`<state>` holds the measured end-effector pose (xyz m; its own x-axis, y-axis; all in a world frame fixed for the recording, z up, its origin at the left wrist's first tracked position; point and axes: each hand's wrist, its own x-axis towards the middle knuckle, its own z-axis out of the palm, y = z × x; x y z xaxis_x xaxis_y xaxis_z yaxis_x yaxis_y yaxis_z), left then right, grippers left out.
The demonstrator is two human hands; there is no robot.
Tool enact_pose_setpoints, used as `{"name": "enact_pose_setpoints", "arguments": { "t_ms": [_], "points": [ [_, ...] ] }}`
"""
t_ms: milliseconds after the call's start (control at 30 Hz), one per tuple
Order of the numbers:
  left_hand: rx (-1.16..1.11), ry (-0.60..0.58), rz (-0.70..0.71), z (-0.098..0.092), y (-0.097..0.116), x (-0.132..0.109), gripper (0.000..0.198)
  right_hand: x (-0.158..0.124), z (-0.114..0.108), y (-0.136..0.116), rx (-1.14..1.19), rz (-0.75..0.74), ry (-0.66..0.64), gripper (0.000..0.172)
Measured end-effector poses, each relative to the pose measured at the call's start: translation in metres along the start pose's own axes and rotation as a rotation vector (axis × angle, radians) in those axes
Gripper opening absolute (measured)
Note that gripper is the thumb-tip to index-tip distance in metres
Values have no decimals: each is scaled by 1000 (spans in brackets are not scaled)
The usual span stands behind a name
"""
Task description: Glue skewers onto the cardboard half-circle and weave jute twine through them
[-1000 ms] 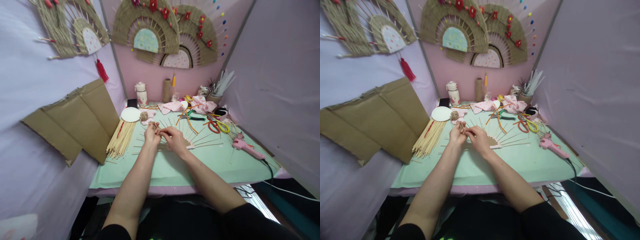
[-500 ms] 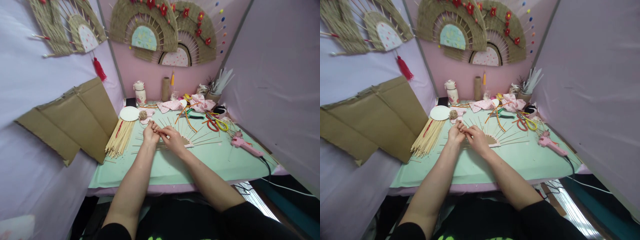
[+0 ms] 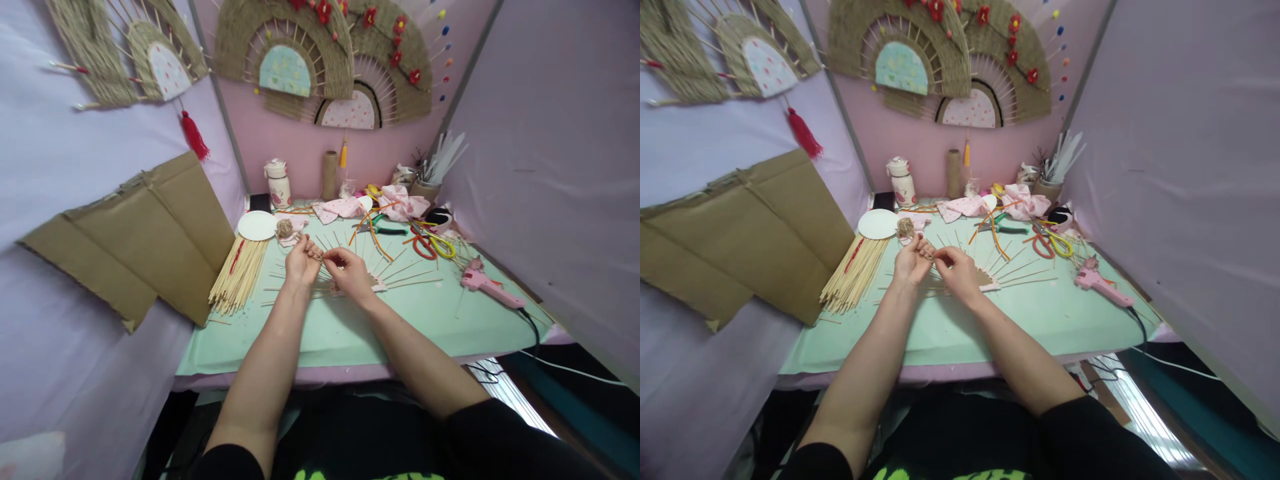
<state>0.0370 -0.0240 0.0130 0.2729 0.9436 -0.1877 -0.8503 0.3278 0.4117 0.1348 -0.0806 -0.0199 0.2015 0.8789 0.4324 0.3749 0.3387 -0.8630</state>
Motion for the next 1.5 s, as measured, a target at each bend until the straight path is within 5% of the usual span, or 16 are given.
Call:
{"name": "enact_pose_setpoints", "arguments": {
  "t_ms": [533, 733, 1067, 1500],
  "points": [
    [-110, -28, 1, -3, 4, -2, 36, -2, 2, -3, -37, -77, -28, 12],
    [-108, -93, 9, -5, 8, -1, 36, 2, -3, -3, 38, -31, 73, 9],
    [-53, -115, 99, -2, -3, -2, 35, 1, 3, -2, -68, -290, 64, 3],
    [-49, -61, 86, -1, -2, -3, 36, -1, 3, 1, -118, -163, -30, 6]
  ]
}}
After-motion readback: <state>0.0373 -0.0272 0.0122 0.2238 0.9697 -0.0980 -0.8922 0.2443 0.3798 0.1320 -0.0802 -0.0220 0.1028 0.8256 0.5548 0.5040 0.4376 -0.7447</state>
